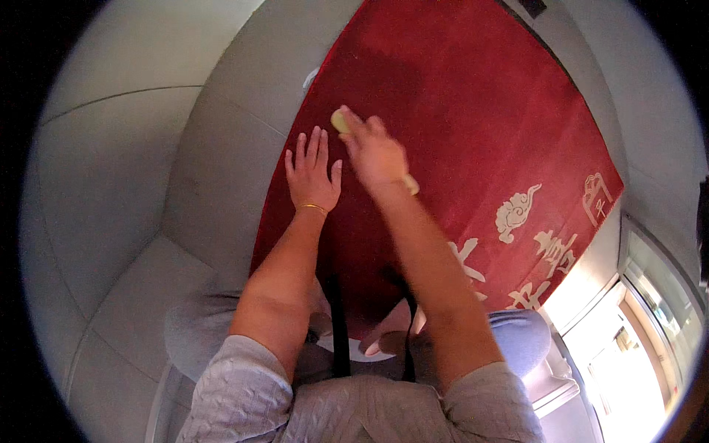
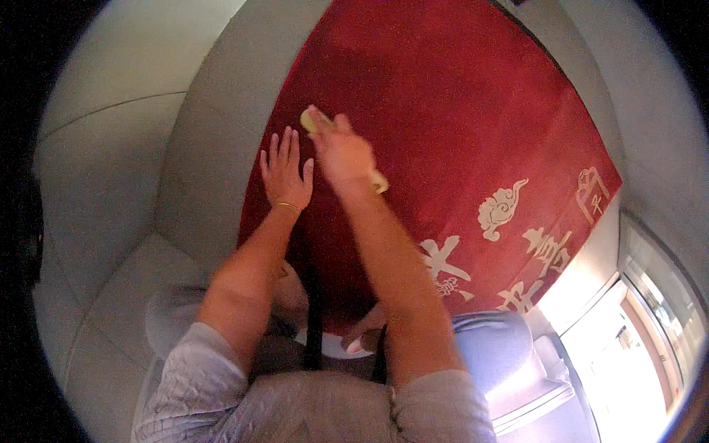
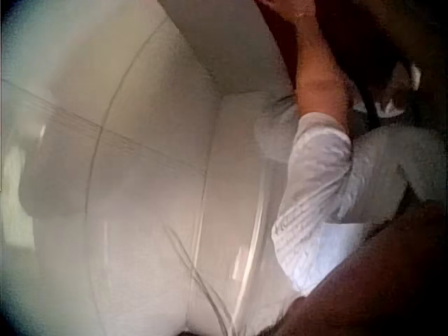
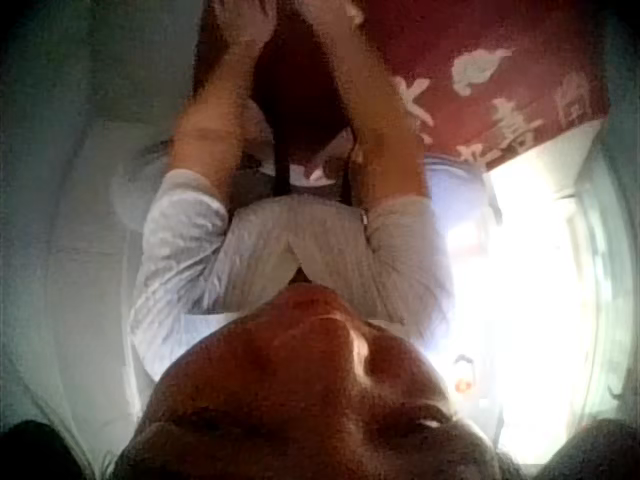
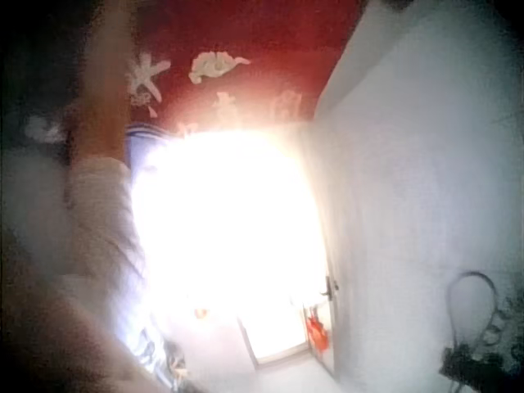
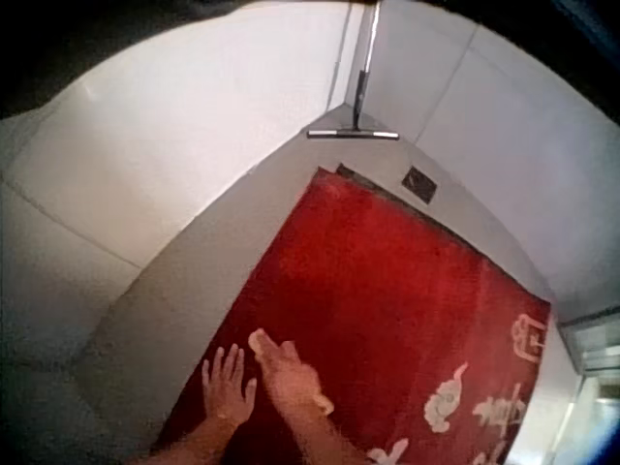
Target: The person scrubs a red bathroom mat with a yellow brush, then sprays the mat with a handheld shower head, and continues scrubbing the mat.
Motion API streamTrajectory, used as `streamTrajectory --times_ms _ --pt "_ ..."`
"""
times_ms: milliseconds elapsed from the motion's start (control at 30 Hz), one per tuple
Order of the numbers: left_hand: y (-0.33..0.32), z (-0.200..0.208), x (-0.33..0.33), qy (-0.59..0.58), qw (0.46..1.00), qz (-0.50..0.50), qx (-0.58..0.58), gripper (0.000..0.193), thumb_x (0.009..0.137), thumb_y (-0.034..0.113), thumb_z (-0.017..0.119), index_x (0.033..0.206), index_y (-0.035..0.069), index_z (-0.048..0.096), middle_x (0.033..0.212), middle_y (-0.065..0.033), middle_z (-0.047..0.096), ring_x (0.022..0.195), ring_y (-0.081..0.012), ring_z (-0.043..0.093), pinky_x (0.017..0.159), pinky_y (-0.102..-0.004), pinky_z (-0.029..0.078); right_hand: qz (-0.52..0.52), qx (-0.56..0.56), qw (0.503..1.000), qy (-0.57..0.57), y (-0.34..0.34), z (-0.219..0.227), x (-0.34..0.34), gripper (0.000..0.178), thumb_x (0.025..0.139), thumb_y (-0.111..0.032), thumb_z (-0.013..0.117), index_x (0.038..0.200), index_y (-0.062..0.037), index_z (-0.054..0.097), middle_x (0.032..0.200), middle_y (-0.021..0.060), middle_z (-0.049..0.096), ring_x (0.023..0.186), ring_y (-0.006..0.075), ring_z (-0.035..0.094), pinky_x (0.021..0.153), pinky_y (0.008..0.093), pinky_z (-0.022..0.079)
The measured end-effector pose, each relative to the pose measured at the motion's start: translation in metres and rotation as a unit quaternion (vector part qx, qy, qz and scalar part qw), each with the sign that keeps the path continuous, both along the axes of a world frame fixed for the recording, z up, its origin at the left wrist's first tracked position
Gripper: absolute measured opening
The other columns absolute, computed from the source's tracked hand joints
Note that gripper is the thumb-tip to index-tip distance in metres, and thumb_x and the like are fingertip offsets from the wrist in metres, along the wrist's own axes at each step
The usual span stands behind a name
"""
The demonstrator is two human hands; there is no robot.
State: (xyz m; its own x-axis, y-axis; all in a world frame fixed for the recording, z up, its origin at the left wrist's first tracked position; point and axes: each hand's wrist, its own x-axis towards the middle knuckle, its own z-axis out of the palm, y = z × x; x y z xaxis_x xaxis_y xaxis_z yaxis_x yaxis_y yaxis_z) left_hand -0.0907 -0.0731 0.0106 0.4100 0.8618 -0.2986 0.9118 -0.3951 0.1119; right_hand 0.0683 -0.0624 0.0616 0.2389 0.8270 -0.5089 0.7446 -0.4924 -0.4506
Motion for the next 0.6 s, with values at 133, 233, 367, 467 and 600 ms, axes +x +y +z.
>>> streamTrajectory --times_ms 133,233,367,467,600 --pt "0.002 0.000 -0.007 -0.008 1.000 0.006 0.004 0.067 0.098 0.038 0.046 0.156 0.016 0.021 0.163 0.0003 0.018 0.149 -0.0269 0.018 0.120 -0.0502 0.014 -0.060 -0.038 0.976 -0.205 -0.024 -0.009 0.133 0.050 0.101 -0.045 0.040 0.129 -0.0059 0.052 0.113 0.0198 0.067 0.101 0.0367 0.068 0.087 0.0468 0.054" --pt "0.003 0.000 0.003 -0.026 1.000 0.007 0.007 0.068 0.098 0.038 0.048 0.156 0.017 0.021 0.162 0.0006 0.019 0.149 -0.0270 0.018 0.120 -0.0505 0.015 -0.300 0.186 0.925 -0.139 -0.051 -0.021 0.211 0.042 0.102 -0.039 0.047 0.121 -0.0050 0.063 0.113 0.0201 0.069 0.091 0.0277 0.071 0.070 0.0402 0.056" --pt "0.005 0.003 0.001 0.011 1.000 0.003 -0.022 0.068 0.097 0.037 0.050 0.155 0.015 0.023 0.162 -0.0022 0.021 0.149 -0.0281 0.019 0.120 -0.0503 0.015 -0.140 0.023 0.969 -0.201 0.020 -0.041 0.049 0.040 0.098 -0.043 0.048 0.110 -0.0070 0.060 0.091 0.0205 0.066 0.085 0.0378 0.068 0.071 0.0495 0.056" --pt "0.012 0.012 0.007 -0.026 0.993 0.067 -0.098 0.072 0.095 0.038 0.052 0.154 0.007 0.025 0.161 -0.0082 0.023 0.148 -0.0295 0.020 0.120 -0.0486 0.015 -0.024 -0.079 0.996 0.029 0.059 -0.018 -0.040 0.040 0.096 -0.042 0.051 0.127 -0.0169 0.054 0.112 0.0170 0.059 0.094 0.0381 0.066 0.078 0.0495 0.055" --pt "0.004 -0.005 -0.006 -0.069 0.997 0.029 0.002 0.073 0.095 0.040 0.053 0.152 0.004 0.026 0.160 -0.0123 0.023 0.148 -0.0295 0.022 0.120 -0.0485 0.016 0.026 -0.070 0.990 -0.117 0.051 -0.019 0.031 0.053 0.097 -0.050 0.047 0.130 -0.0088 0.052 0.117 0.0139 0.062 0.099 0.0375 0.067 0.081 0.0507 0.054"
